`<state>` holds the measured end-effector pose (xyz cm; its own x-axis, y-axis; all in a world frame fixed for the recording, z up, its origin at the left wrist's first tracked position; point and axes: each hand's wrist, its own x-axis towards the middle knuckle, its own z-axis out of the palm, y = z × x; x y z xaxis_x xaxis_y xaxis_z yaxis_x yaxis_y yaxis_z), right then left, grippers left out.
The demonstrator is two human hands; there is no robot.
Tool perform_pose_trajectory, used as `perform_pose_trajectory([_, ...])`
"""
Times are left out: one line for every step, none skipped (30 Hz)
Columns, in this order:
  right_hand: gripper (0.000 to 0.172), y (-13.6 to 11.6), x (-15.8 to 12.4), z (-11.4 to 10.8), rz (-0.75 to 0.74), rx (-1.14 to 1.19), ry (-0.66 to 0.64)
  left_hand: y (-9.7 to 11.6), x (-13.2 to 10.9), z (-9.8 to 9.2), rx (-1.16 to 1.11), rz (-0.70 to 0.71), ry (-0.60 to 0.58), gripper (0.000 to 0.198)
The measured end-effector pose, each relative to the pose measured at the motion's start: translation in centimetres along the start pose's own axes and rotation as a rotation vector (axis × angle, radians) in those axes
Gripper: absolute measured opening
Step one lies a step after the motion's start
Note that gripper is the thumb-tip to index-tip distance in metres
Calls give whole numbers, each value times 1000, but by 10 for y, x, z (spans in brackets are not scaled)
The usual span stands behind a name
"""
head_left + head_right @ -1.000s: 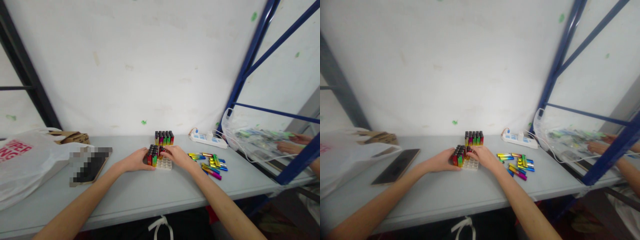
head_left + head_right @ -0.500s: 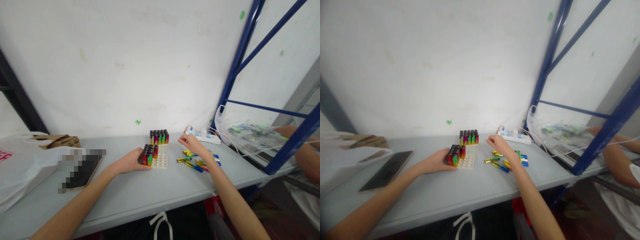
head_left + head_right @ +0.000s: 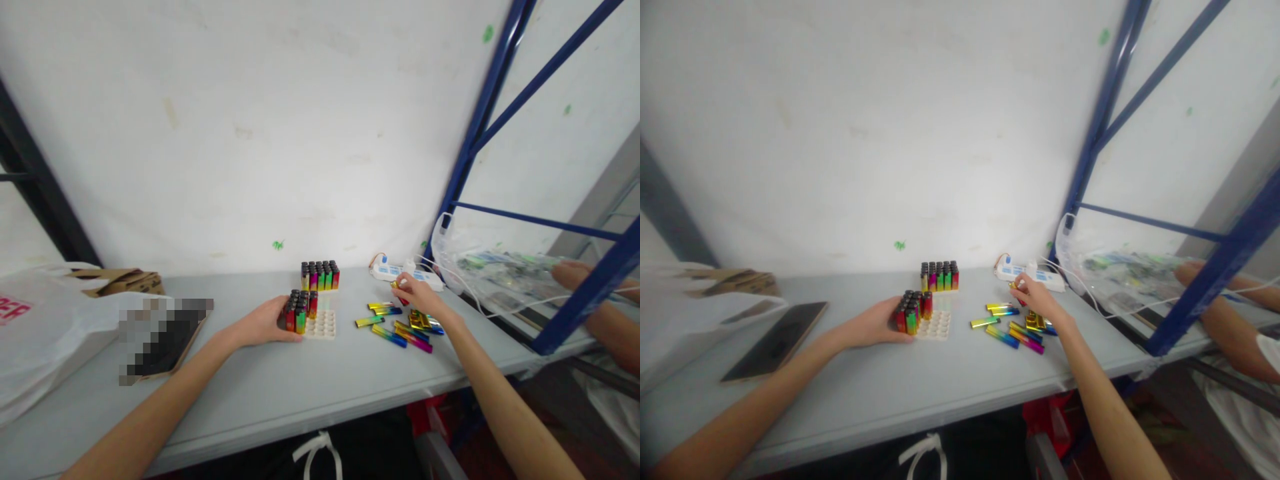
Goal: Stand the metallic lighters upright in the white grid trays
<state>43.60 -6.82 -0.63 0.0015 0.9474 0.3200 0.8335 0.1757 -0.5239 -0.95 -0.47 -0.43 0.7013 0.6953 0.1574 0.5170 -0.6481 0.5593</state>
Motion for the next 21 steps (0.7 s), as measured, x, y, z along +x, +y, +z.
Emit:
perform_pose_trajectory([36, -8, 4, 3, -6, 63, 22, 0, 0, 0, -3, 13, -3, 81])
perform_pose_trajectory([40, -17, 8, 6, -22, 125, 40, 1, 0, 0, -9, 24, -8, 82])
perform_pose_trajectory([44, -27, 13, 9, -48, 186, 58, 2, 0, 0, -17, 28, -11, 82])
perform_pose_trajectory([47, -38, 18, 14, -69, 254, 75, 2, 0, 0, -21, 28, -13, 81])
perform_pose_trajectory([50, -49, 24, 18, -79, 332, 82, 2, 0, -1, -21, 24, -14, 81])
perform_pose_trajectory([51, -61, 30, 23, -79, 412, 86, 3, 0, -1, -16, 21, -13, 81])
perform_pose_trajectory([53, -73, 35, 28, -75, 480, 94, 3, 0, -1, -8, 18, -12, 80])
perform_pose_trajectory([53, -84, 41, 33, -74, 532, 104, 3, 0, -1, -1, 14, -9, 80])
perform_pose_trajectory([52, -95, 46, 38, -72, 585, 102, 3, 0, 0, 4, 12, -7, 80])
perform_pose_trajectory([50, -104, 51, 44, -73, 641, 89, 3, 0, 0, 6, 13, -5, 79])
perform_pose_trajectory([49, -113, 55, 49, -74, 687, 66, 3, 0, 0, 4, 15, -3, 79])
perform_pose_trajectory([49, -121, 58, 56, -76, 725, 48, 3, 0, 0, -3, 17, -4, 79])
perform_pose_trajectory([50, -128, 60, 62, -84, 758, 45, 3, 0, 0, -13, 18, -6, 80])
perform_pose_trajectory([52, -133, 61, 69, -95, 787, 43, 3, 0, 0, -22, 18, -10, 80])
perform_pose_trajectory([54, -137, 61, 75, -102, 820, 48, 4, 0, 0, -29, 16, -14, 80])
perform_pose_trajectory([55, -140, 60, 82, -104, 855, 44, 4, 0, 0, -32, 13, -17, 80])
perform_pose_trajectory([56, -143, 58, 87, -103, 889, 20, 4, 0, 0, -31, 10, -19, 80])
perform_pose_trajectory([55, -144, 56, 93, -102, 922, -15, 5, 0, -1, -25, 12, -20, 80])
perform_pose_trajectory([55, -146, 53, 98, -103, 952, -61, 5, 0, -1, -18, 16, -20, 80])
perform_pose_trajectory([54, -146, 49, 102, -104, 981, -109, 5, 0, -1, -12, 22, -20, 80])
perform_pose_trajectory([53, -147, 47, 105, -103, 1011, -148, 5, 0, -1, -8, 27, -20, 79])
